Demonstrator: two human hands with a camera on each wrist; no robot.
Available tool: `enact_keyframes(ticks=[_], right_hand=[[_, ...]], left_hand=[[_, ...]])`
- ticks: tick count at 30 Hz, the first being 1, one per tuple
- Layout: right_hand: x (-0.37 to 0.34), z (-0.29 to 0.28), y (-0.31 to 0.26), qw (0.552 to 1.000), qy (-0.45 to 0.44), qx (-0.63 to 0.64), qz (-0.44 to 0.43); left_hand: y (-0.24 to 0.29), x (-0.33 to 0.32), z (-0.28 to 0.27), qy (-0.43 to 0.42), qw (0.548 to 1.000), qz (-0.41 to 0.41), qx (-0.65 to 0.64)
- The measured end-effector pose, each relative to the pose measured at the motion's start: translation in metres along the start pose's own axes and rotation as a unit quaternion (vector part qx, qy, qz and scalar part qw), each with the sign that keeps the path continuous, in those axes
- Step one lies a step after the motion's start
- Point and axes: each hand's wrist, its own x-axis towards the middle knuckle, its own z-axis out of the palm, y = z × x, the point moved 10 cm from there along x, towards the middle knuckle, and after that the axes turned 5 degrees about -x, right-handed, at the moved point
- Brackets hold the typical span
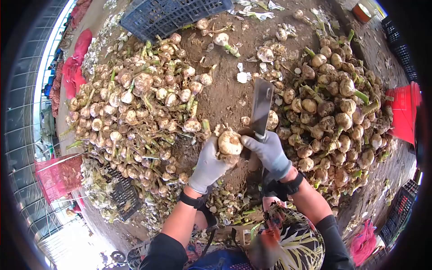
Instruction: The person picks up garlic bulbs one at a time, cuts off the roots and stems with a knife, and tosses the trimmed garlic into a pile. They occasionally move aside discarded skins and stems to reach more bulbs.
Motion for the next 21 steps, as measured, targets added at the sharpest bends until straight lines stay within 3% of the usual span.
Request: enact_keyframes(ticks=[1, 2, 3, 4, 5, 7, 9, 10, 14, 17, 18, 19, 20, 21], right_hand=[[-0.004, 0.001, -0.003, 1.000, -0.011, -0.015, -0.001], [-0.009, -0.005, -0.017, 0.984, 0.054, -0.116, -0.124], [-0.014, -0.005, -0.024, 0.984, 0.055, -0.118, -0.123], [-0.026, 0.006, -0.050, 0.927, 0.042, -0.321, -0.188], [-0.036, 0.022, -0.062, 0.826, 0.028, -0.508, -0.242], [-0.042, 0.032, -0.059, 0.810, 0.030, -0.527, -0.257], [-0.041, 0.039, -0.053, 0.768, -0.002, -0.606, -0.206], [-0.041, 0.039, -0.053, 0.764, 0.001, -0.611, -0.209], [-0.039, 0.031, -0.054, 0.779, 0.031, -0.588, -0.213], [-0.043, 0.029, -0.052, 0.780, 0.041, -0.585, -0.219], [-0.042, 0.028, -0.052, 0.784, 0.038, -0.579, -0.222], [-0.042, 0.027, -0.052, 0.787, 0.035, -0.573, -0.224], [-0.020, -0.007, -0.021, 0.817, 0.071, -0.562, -0.107], [-0.007, -0.045, 0.015, 0.835, 0.106, -0.539, 0.013]], left_hand=[[-0.007, 0.000, 0.001, -0.012, 0.998, -0.017, -0.053], [-0.010, -0.005, -0.003, 0.024, 0.998, -0.030, -0.044], [-0.003, -0.006, -0.003, 0.023, 0.998, -0.031, -0.046], [-0.013, -0.010, -0.001, 0.020, 0.992, -0.100, -0.072], [-0.026, -0.017, 0.001, 0.015, 0.981, -0.170, -0.096], [-0.064, -0.037, 0.000, 0.016, 0.993, 0.045, 0.104], [-0.048, -0.040, -0.008, 0.079, 0.982, -0.072, -0.153], [-0.037, -0.031, -0.004, 0.007, 0.992, -0.069, -0.103], [-0.041, -0.043, -0.003, 0.053, 0.953, -0.160, -0.254], [-0.034, -0.037, -0.002, 0.024, 0.932, -0.123, -0.341], [-0.027, -0.035, -0.013, -0.005, 0.984, 0.010, -0.176], [-0.034, -0.038, -0.006, -0.028, 0.959, -0.057, -0.275], [-0.040, -0.043, 0.001, -0.036, 0.920, -0.128, -0.369], [-0.035, -0.075, 0.044, -0.028, 0.656, -0.377, -0.654]])
